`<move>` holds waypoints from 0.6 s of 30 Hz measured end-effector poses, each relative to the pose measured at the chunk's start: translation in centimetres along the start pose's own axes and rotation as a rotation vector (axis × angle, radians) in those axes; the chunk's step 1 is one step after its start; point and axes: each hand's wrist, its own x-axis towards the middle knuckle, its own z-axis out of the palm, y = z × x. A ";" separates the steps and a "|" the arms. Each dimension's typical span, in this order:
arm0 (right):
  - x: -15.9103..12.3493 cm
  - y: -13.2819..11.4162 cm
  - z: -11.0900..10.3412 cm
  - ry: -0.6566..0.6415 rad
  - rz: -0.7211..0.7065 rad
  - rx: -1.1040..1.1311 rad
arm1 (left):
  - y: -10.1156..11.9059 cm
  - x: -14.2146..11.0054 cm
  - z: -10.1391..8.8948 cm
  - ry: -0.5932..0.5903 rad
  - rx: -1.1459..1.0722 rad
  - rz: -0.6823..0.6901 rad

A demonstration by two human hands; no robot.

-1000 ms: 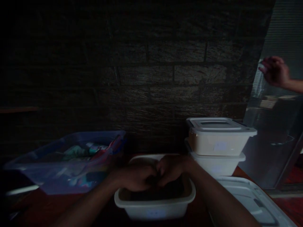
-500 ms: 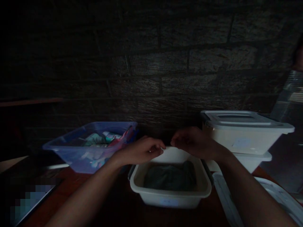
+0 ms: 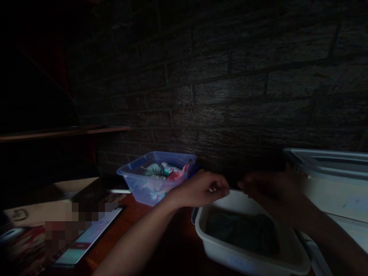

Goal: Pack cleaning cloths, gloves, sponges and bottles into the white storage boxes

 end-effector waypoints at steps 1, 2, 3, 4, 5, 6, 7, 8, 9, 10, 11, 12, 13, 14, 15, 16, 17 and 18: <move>-0.1 -0.5 0.1 0.079 0.022 0.004 | 0.0 -0.7 -1.0 0.018 0.015 -0.026; -0.1 -1.0 0.1 0.142 0.036 0.004 | 0.0 -1.6 -2.1 0.039 0.033 -0.053; -0.2 -1.6 0.1 0.159 0.036 -0.001 | 0.0 -2.6 -3.4 0.066 0.048 -0.081; -0.3 -2.1 0.1 0.175 0.027 -0.009 | -0.2 -3.7 -4.7 0.105 0.072 -0.104; -0.3 -2.7 0.1 0.187 0.014 -0.017 | -0.5 -4.9 -6.0 0.148 0.098 -0.137; -0.4 -3.2 0.1 0.194 0.001 -0.019 | -0.9 -6.1 -7.4 0.178 0.124 -0.171; -0.4 -3.7 0.2 0.201 -0.020 -0.018 | -1.4 -7.3 -8.7 0.194 0.151 -0.210; -0.4 -4.1 0.2 0.193 -0.038 -0.016 | -2.0 -8.5 -10.0 0.213 0.185 -0.250; -0.4 -4.5 0.4 0.185 -0.054 -0.015 | -2.8 -9.6 -11.1 0.234 0.243 -0.297; -0.3 -4.8 0.5 0.169 -0.058 -0.020 | -3.6 -10.6 -12.1 0.237 0.290 -0.346; -0.2 -5.2 0.7 0.146 -0.048 -0.028 | -4.5 -11.6 -13.0 0.218 0.308 -0.387; 0.0 -5.5 0.9 0.121 -0.029 -0.040 | -5.5 -12.4 -13.7 0.186 0.316 -0.424; 0.3 -5.8 1.2 0.091 -0.002 -0.054 | -6.5 -13.1 -14.4 0.133 0.305 -0.457; 0.7 -6.1 1.4 0.061 0.021 -0.068 | -7.5 -13.7 -14.8 0.072 0.281 -0.489; 1.2 -6.5 1.8 0.024 0.036 -0.084 | -8.6 -14.1 -15.2 0.007 0.253 -0.523; 1.8 -6.8 2.2 -0.020 0.043 -0.096 | -9.6 -14.3 -15.5 -0.047 0.230 -0.549; 2.4 -7.0 2.6 -0.062 0.043 -0.105 | -10.6 -14.4 -15.7 -0.093 0.209 -0.573; 3.2 -7.3 3.2 -0.105 0.043 -0.106 | -11.5 -14.4 -15.8 -0.134 0.194 -0.596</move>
